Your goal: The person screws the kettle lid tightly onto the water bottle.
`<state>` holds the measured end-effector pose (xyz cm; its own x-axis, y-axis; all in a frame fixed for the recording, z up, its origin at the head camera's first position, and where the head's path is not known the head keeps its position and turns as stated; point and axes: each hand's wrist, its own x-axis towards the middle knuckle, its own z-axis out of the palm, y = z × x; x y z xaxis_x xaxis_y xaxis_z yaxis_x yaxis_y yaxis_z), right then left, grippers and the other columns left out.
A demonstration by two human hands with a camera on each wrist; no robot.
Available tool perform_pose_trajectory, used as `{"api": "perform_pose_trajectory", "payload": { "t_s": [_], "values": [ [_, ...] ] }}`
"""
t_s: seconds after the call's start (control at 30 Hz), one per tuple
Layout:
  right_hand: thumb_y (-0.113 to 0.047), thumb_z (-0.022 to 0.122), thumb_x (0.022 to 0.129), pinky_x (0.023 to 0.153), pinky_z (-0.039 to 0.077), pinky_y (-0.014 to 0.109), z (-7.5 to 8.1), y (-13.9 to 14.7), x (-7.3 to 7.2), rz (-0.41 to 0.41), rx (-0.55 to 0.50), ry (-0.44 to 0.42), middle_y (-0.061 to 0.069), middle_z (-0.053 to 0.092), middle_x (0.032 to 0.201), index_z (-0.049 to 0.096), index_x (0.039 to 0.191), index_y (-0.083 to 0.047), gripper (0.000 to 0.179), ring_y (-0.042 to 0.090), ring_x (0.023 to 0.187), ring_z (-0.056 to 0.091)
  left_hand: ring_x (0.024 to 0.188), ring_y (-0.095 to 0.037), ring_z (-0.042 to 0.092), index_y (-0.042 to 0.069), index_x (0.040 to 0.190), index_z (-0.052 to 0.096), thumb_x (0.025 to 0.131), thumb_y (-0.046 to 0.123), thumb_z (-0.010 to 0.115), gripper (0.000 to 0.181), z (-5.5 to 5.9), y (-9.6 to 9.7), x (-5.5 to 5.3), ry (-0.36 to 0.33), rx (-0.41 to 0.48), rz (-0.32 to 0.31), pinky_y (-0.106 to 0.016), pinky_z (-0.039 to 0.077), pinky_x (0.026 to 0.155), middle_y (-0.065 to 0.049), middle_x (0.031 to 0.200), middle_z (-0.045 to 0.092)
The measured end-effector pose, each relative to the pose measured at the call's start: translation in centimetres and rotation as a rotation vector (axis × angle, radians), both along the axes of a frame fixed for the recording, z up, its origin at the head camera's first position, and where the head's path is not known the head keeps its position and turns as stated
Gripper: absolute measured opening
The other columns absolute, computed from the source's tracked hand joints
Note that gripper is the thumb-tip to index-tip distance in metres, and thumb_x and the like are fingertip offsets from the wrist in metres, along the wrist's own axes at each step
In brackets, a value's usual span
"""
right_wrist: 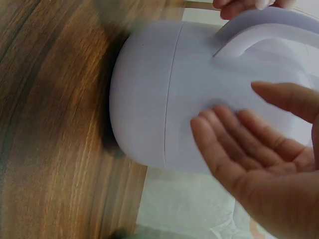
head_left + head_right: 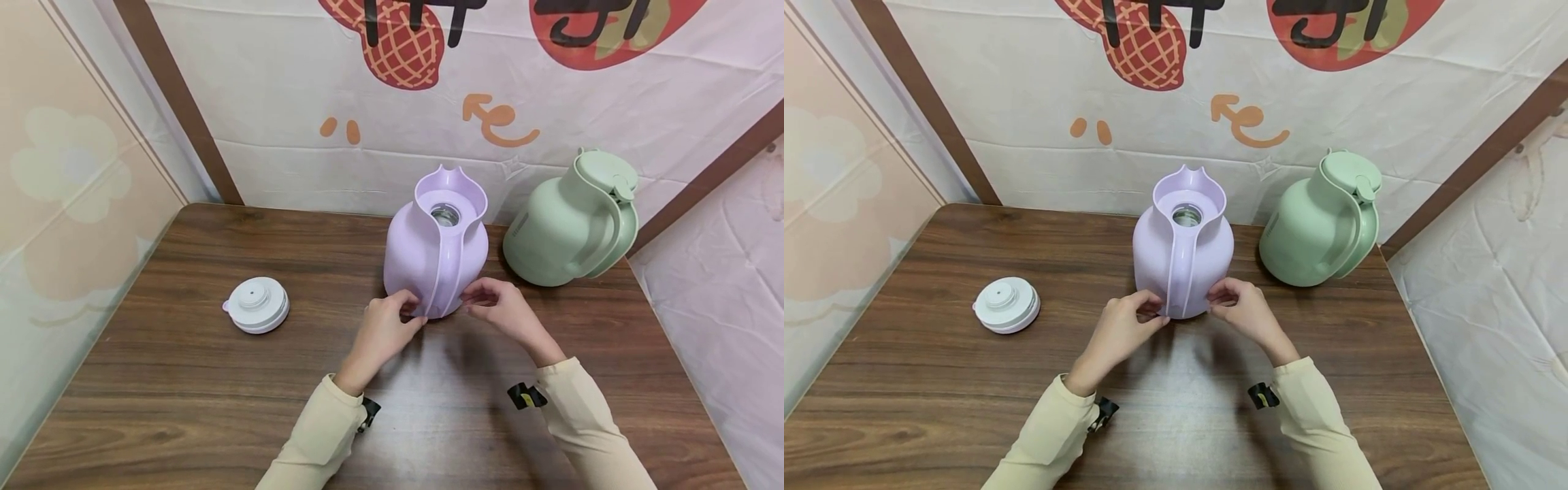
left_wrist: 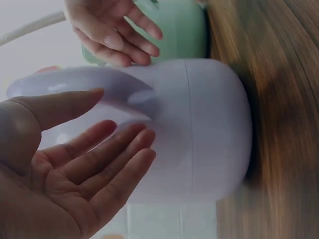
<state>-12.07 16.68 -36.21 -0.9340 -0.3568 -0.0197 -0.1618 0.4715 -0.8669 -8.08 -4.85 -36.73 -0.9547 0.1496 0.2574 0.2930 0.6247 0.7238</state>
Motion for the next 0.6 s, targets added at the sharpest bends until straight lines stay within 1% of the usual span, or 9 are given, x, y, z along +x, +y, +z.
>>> {"api": "perform_pose_trajectory", "payload": {
  "t_s": [0.1,0.23,0.3,0.4,0.5,0.6],
  "values": [
    [0.004,0.065,0.078,0.074,0.049,0.028,0.1,-0.4,0.1,0.058,-0.034,0.000,0.021,0.063,0.097,0.062,0.098,0.006,0.021,0.032,0.088,0.062,0.072,-0.019,0.065,0.002,0.087,0.065,0.072,0.006,0.071,0.016,-0.1,-0.7,-0.2,-0.035,0.019,0.010,-0.035,0.048,0.069,-0.008,0.081,0.068],
    [0.006,0.065,0.077,0.075,0.050,0.032,0.5,-0.8,0.4,0.129,-0.081,0.009,0.020,0.063,0.097,0.061,0.100,0.007,0.024,0.035,0.089,0.062,0.072,-0.019,0.065,0.002,0.087,0.065,0.074,0.007,0.071,0.015,-0.2,-1.9,-0.5,-0.056,0.010,0.044,-0.035,0.048,0.070,-0.007,0.081,0.068],
    [0.007,0.065,0.076,0.076,0.049,0.035,0.6,-0.9,0.5,0.164,-0.101,0.017,0.020,0.063,0.097,0.060,0.102,0.008,0.026,0.034,0.089,0.061,0.074,-0.020,0.064,0.002,0.087,0.066,0.074,0.009,0.071,0.015,-0.3,-2.4,-0.7,-0.069,-0.010,0.072,-0.037,0.047,0.071,-0.007,0.082,0.067],
    [0.009,0.065,0.076,0.078,0.049,0.036,0.8,-1.2,0.6,0.205,-0.141,0.002,0.021,0.062,0.100,0.058,0.105,0.010,0.030,0.034,0.093,0.061,0.082,-0.024,0.062,0.002,0.089,0.066,0.075,0.011,0.071,0.017,-0.3,-3.4,-0.9,-0.097,-0.052,0.107,-0.040,0.045,0.074,-0.008,0.087,0.066],
    [0.009,0.065,0.076,0.077,0.050,0.035,1.1,-1.6,0.7,0.223,-0.162,-0.016,0.021,0.062,0.102,0.057,0.107,0.010,0.032,0.033,0.095,0.060,0.089,-0.028,0.060,0.001,0.092,0.066,0.076,0.014,0.071,0.021,-0.3,-4.4,-1.0,-0.128,-0.097,0.132,-0.042,0.044,0.078,-0.011,0.093,0.065],
    [0.007,0.066,0.075,0.077,0.050,0.034,1.3,-1.9,0.7,0.230,-0.157,-0.021,0.020,0.063,0.102,0.058,0.108,0.008,0.033,0.030,0.096,0.061,0.094,-0.031,0.058,0.000,0.094,0.065,0.076,0.014,0.070,0.024,-0.3,-5.4,-1.1,-0.150,-0.136,0.148,-0.043,0.043,0.081,-0.014,0.096,0.064]
  ]
}}
